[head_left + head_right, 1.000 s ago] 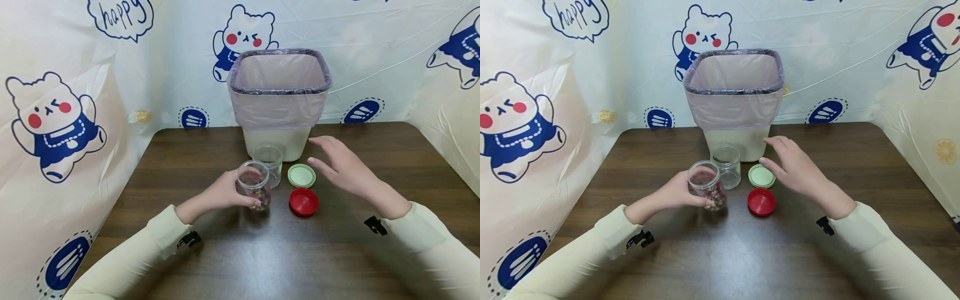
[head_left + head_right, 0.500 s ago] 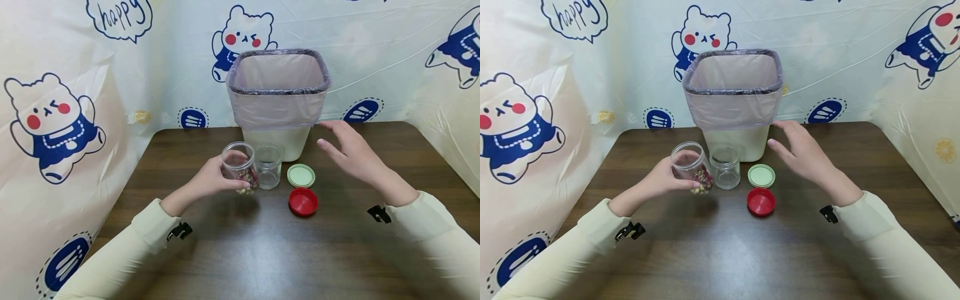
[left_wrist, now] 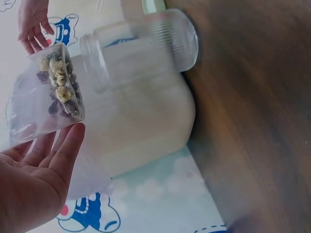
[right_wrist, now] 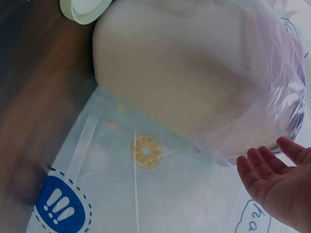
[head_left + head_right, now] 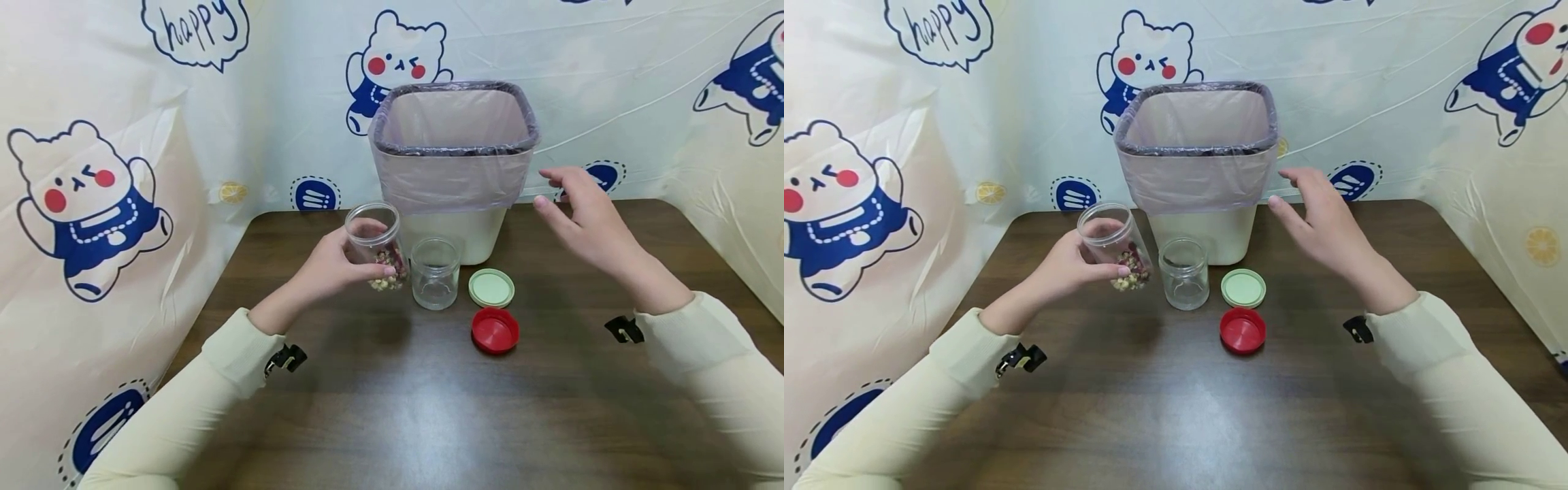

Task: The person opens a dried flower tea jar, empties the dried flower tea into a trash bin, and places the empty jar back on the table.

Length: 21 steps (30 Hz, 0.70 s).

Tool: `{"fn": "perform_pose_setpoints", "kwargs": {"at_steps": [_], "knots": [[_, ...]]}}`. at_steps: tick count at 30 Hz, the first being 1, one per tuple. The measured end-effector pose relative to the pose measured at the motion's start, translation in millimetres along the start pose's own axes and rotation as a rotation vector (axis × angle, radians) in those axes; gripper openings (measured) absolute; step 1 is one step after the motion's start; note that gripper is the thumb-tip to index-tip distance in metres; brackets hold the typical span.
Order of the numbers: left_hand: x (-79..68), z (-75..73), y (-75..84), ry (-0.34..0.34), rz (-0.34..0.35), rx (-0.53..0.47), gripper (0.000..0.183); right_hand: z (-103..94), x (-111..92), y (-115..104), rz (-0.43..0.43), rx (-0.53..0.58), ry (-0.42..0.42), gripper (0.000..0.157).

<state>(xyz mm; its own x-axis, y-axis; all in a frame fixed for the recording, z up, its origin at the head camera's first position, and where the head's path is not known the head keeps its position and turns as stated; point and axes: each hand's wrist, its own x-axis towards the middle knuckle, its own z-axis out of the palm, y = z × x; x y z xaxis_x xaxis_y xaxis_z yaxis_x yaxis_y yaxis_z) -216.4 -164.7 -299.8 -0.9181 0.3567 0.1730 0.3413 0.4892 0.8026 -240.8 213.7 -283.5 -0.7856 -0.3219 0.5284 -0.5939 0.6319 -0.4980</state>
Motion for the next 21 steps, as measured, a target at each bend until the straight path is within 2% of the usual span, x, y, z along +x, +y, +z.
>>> {"fn": "perform_pose_setpoints", "kwargs": {"at_steps": [4,11,21], "knots": [[3.5,-6.6,2.2,0.017,-0.012,-0.011,0.056,-5.7,6.7,1.8,0.044,0.012,0.026,0.045],[8.4,-16.3,3.4,0.062,0.010,-0.075,0.056,-14.1,18.6,2.9,0.101,0.046,0.062,0.045],[18.0,-29.6,6.0,0.159,-0.004,-0.065,0.060,-19.6,40.1,1.2,0.140,0.110,0.120,0.047]]}}
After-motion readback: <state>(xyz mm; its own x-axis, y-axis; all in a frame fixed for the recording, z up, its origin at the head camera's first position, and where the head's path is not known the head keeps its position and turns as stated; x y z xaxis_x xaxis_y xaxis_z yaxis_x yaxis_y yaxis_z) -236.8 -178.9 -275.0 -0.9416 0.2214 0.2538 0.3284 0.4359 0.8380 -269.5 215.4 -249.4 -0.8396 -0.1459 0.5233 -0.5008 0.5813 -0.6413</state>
